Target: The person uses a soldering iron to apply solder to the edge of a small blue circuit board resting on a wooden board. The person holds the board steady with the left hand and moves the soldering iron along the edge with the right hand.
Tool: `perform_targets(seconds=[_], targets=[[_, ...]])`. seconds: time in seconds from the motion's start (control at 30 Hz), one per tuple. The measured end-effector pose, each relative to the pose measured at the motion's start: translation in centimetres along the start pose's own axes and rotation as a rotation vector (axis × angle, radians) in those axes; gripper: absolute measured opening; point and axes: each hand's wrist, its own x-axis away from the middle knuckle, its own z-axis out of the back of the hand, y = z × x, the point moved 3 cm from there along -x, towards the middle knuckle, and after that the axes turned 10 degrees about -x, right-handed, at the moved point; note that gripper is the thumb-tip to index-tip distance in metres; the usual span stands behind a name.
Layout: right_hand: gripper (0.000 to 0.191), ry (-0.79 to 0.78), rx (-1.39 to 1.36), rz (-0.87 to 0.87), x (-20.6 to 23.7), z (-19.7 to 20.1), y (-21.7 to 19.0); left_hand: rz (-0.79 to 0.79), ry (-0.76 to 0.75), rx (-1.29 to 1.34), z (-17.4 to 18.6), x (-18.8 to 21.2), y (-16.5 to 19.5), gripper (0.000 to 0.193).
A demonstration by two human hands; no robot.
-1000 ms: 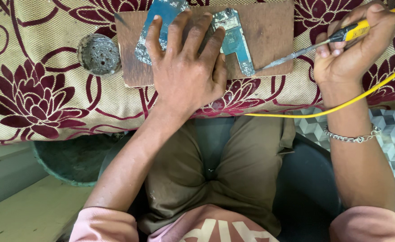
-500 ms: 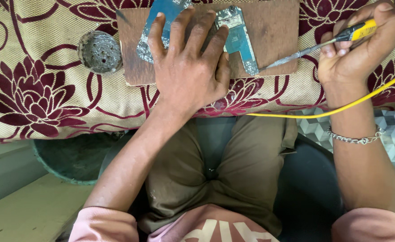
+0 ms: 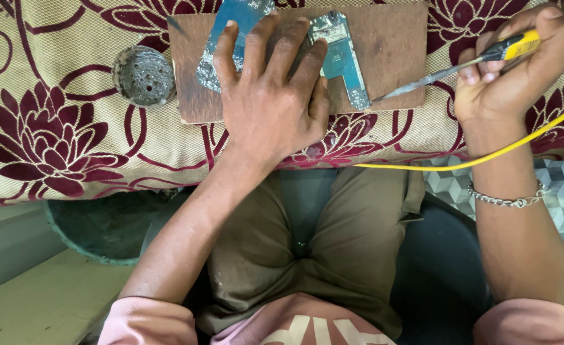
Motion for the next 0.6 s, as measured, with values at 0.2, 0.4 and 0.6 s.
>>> perform_targets(seconds=[0.2, 0.4, 0.6], targets=[[0.039, 0.034, -0.058, -0.018, -0.29, 0.13, -0.01, 0.011, -0.019, 0.006, 0.36, -0.08, 0.1, 0.034], [0.033, 0.024, -0.072, 0.006, -0.17, -0.03, 0.24, 0.02, -0.028, 0.004, 0.55, -0.48, 0.25, 0.038], [0.029, 0.025, -0.067, 0.002, -0.07, -0.06, 0.31, 0.021, -0.028, 0.006, 0.54, -0.34, 0.3, 0.037]])
